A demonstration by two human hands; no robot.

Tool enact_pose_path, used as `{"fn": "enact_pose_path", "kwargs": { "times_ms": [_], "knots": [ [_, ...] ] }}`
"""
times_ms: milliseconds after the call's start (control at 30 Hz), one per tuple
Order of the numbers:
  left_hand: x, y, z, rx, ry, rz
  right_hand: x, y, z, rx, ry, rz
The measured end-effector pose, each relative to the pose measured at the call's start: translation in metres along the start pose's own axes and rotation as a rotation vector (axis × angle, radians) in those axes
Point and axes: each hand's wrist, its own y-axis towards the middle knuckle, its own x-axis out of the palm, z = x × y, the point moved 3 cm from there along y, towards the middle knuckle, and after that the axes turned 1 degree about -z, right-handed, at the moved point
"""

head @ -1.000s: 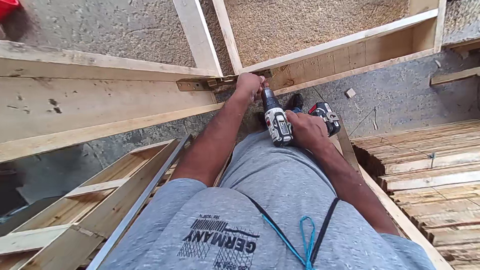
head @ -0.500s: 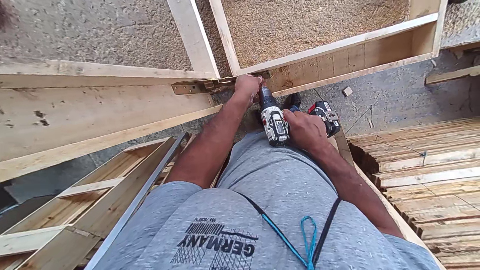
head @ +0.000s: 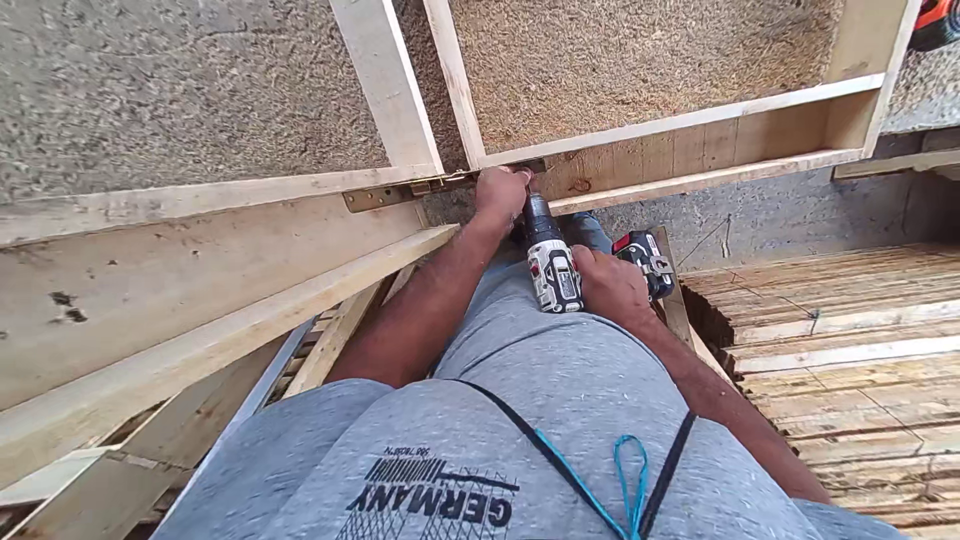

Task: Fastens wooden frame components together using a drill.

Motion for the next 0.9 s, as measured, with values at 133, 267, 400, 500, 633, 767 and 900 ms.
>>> {"fn": "enact_pose_path", "kwargs": {
  "times_ms": [133, 267, 400, 500, 633, 767, 900],
  "knots": [
    [-0.002, -0.002, 0.002, 0.020, -0.002, -0.024, 0.001, 0.002, 0.002, -0.028, -0.003, 0.039],
    [-0.005, -0.001, 0.000, 0.026, -0.060, -0.065, 0.001, 0.005, 0.005, -0.080, -0.014, 0.069],
    [-0.003, 0.000, -0.005, 0.043, -0.122, -0.089, 0.000, 0.008, 0.005, -0.083, -0.029, 0.044],
    [-0.007, 0.000, -0.001, 0.038, -0.119, -0.094, 0.000, 0.011, 0.005, -0.087, -0.035, 0.034],
    [-0.020, -0.040, -0.004, 0.339, 0.395, 0.044, -0.001, 0.011, 0.004, -0.083, -0.035, 0.040],
    [-0.018, -0.049, -0.037, 0.715, 0.557, -0.019, -0.006, 0.012, 0.003, -0.076, -0.061, -0.012],
    [-0.015, -0.043, -0.048, 0.805, 0.444, -0.035, -0.007, 0.013, 0.002, -0.120, -0.073, -0.025]
  ]
}}
